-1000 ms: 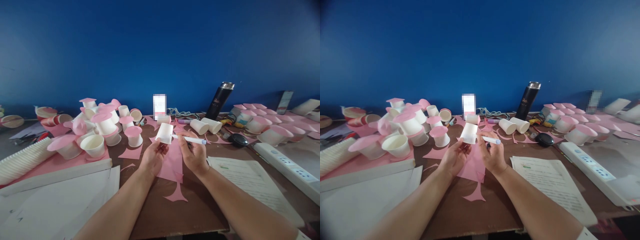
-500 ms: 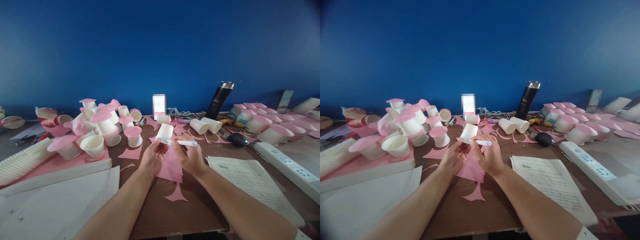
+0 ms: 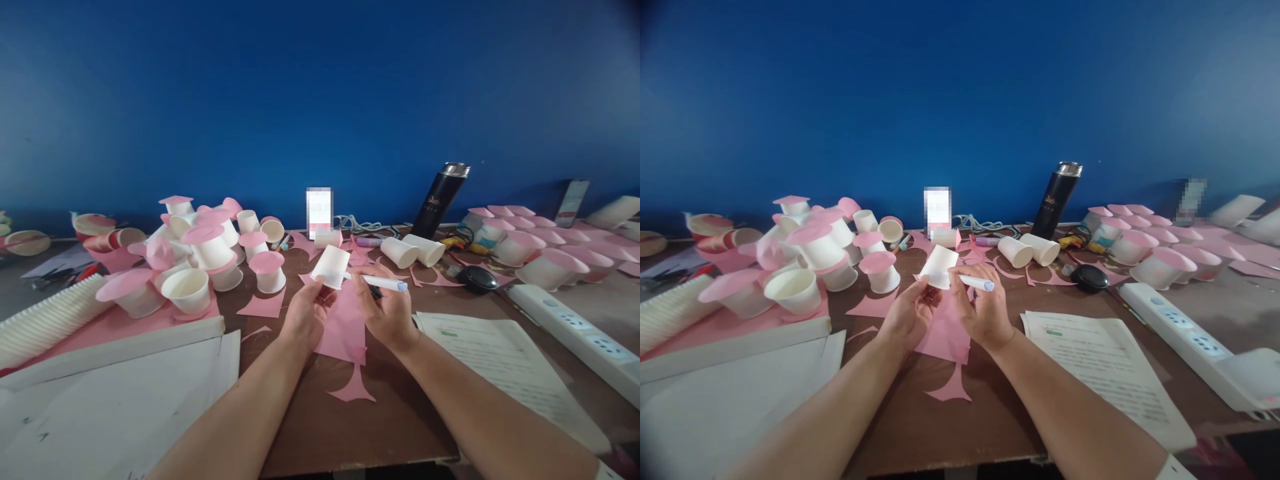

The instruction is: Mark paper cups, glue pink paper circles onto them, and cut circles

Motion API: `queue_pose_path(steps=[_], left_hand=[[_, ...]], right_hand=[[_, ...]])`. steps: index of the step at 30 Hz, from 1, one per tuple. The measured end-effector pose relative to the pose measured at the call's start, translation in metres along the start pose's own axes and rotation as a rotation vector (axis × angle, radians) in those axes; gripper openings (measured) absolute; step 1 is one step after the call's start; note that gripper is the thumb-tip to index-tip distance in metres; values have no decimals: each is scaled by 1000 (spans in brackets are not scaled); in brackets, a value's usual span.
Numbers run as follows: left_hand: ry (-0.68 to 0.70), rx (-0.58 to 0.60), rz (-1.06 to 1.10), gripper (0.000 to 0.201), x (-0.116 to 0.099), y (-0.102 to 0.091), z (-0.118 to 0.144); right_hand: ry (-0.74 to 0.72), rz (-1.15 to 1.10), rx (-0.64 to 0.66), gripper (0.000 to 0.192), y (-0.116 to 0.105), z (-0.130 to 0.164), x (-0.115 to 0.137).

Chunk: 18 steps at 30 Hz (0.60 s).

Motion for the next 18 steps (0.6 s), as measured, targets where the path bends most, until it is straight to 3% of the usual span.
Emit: queue_pose_path(steps=[8,18], left_hand=[[47,41,-69,6,1,-3,-5],[47,94,-135,22,3,2,-1]], right_hand=[[-16,-16,8,12,1,-1,3],[-46,-1,59,14,5,0,5]])
Point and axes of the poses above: each hand's wrist, its own z-axis away from the middle knuckle, its own y-axis out of the palm, x = y × z, the point moved 6 cm from there along -z, towards the middle knuckle, and after that the axes turned 8 degrees about -y, right-handed, at the moved point
